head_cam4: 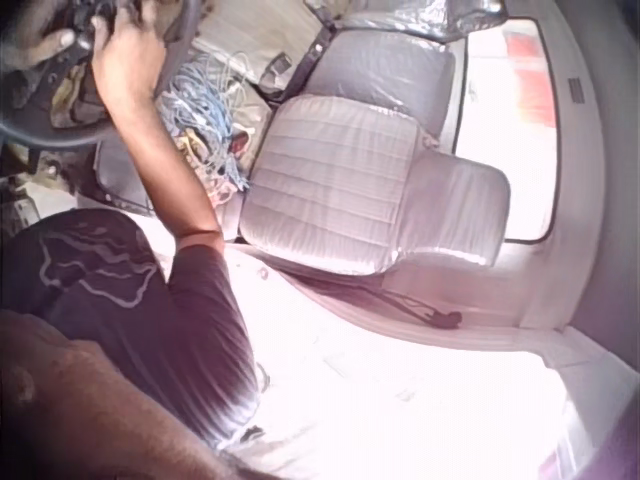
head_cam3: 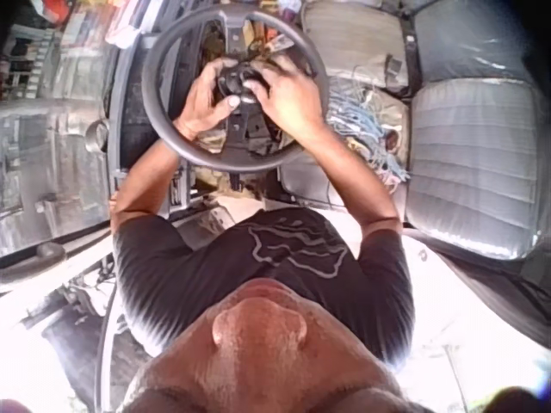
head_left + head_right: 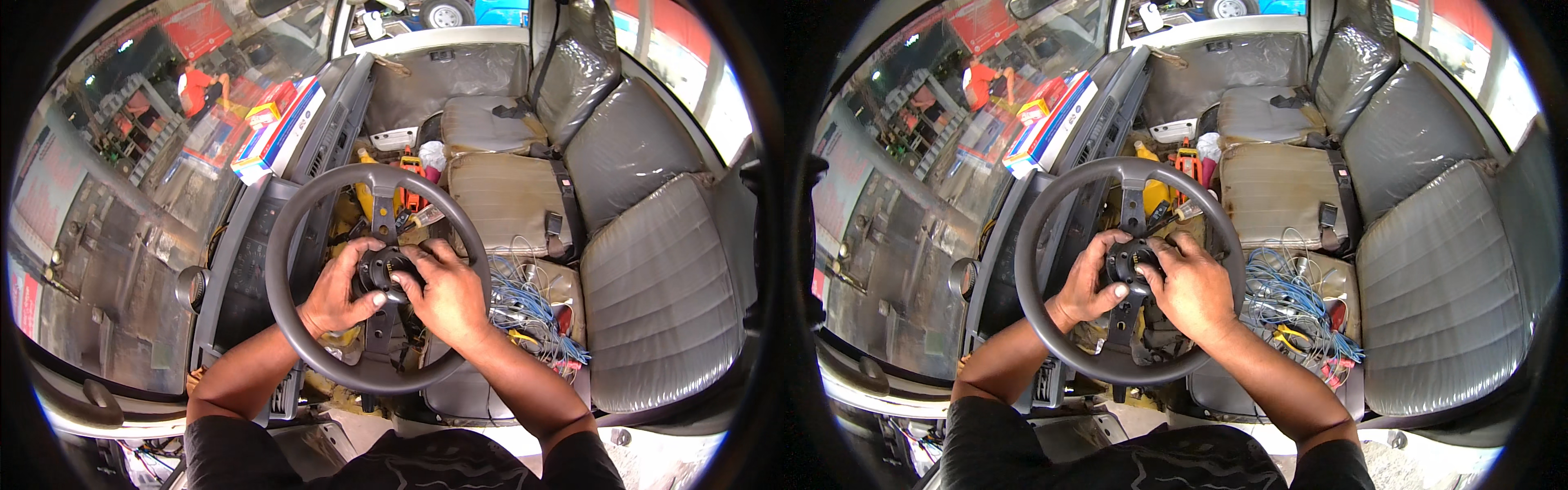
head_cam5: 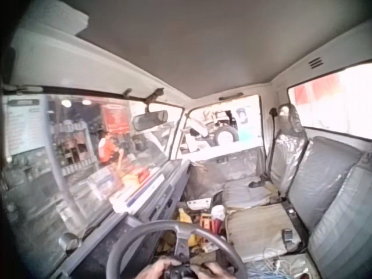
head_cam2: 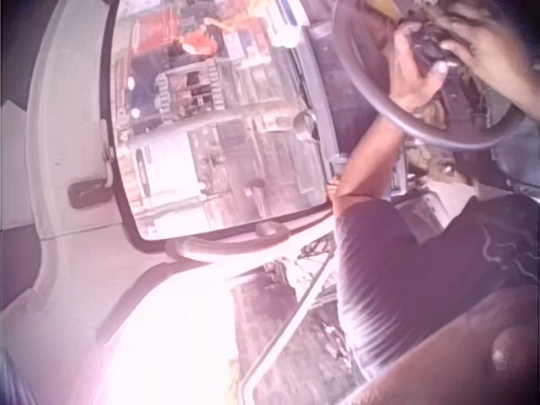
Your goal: The person installs a MOMO steering wheel onto a vehicle's steering column. They align the wheel, insert and tighten the central nut with a screwdriver, and secure the wheel to the column.
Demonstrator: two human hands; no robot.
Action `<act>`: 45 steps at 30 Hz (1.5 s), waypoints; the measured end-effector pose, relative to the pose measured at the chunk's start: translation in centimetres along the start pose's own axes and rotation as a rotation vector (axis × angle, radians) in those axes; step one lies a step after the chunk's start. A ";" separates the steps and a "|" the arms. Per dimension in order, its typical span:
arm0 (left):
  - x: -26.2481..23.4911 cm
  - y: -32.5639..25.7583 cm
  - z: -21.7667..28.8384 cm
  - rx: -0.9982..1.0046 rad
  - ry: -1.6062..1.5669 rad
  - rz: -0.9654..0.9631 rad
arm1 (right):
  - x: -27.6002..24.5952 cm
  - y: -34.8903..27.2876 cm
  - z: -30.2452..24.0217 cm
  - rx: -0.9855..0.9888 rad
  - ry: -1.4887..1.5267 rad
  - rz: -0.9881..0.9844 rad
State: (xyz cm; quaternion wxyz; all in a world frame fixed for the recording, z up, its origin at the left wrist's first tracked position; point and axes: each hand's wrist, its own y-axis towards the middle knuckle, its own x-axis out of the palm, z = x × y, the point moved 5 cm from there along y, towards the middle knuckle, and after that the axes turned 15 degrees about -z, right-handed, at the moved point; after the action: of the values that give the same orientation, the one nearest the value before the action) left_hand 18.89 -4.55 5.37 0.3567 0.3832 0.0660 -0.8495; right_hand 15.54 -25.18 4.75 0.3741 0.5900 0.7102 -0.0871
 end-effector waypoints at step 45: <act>0.1 0.4 -0.1 -0.054 -0.147 -0.083 | -0.8 3.1 3.4 -0.176 0.418 -0.525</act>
State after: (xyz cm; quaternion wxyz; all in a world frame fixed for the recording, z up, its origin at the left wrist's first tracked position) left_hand 19.17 -4.85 5.37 0.3352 0.3071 0.0786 -0.8872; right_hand 19.82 -26.76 3.85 0.2348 0.3578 0.9038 0.0042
